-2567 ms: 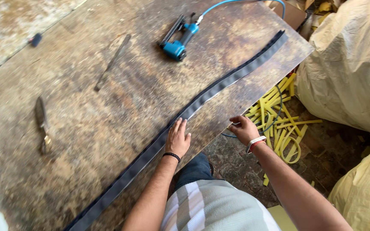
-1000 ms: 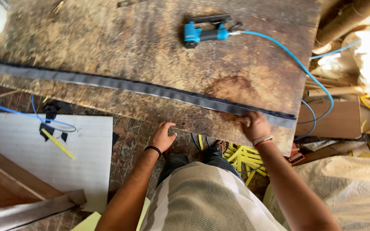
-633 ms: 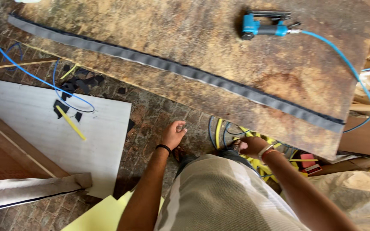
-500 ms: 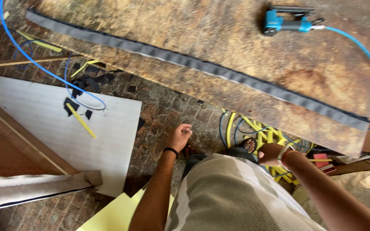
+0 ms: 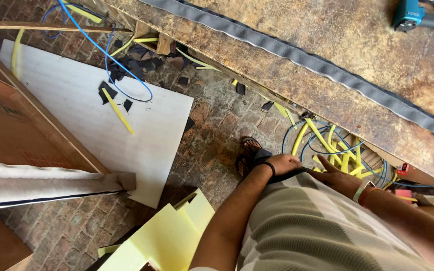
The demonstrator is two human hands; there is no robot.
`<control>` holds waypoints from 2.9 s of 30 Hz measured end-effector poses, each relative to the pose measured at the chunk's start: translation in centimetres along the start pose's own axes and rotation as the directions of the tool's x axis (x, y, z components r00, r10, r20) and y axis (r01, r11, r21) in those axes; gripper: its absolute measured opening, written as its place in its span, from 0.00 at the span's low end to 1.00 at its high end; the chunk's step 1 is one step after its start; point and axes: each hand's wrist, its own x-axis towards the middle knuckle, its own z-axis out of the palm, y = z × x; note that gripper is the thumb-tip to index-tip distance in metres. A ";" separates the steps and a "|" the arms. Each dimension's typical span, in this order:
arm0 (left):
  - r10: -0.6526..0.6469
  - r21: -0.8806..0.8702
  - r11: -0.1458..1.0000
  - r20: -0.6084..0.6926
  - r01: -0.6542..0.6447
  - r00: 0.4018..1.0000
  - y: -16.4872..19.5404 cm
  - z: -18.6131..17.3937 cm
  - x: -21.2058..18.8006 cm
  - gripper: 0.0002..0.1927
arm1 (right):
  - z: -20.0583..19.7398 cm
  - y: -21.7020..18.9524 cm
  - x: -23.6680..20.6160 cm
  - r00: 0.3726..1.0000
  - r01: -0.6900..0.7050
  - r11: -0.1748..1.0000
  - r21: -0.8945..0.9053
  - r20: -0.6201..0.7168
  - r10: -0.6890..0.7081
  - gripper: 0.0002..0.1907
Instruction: The person handles long gray fabric straps on a workbench, untangling and laying them flat. They pick up a spray adhesive gun, spray along the strap, then fold and press the strap edges together by hand, working along its length.
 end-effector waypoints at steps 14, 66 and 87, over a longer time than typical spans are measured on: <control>-0.191 -0.158 0.966 0.109 0.207 0.976 -5.1 3.9 5.3 0.47 | 3.4 2.3 2.0 0.993 -0.105 0.989 0.106 -0.050 0.110 0.27; 0.407 -0.724 -0.294 -0.685 -0.624 0.604 21.2 -24.6 -15.9 0.48 | -26.4 -11.4 2.1 0.605 0.385 -0.135 0.913 -0.360 -0.710 0.32; 0.303 -0.656 -0.314 -0.754 -0.686 0.583 5.5 -44.5 -28.0 0.48 | -34.3 -40.6 11.9 0.788 0.277 -0.006 0.961 -0.230 -0.571 0.39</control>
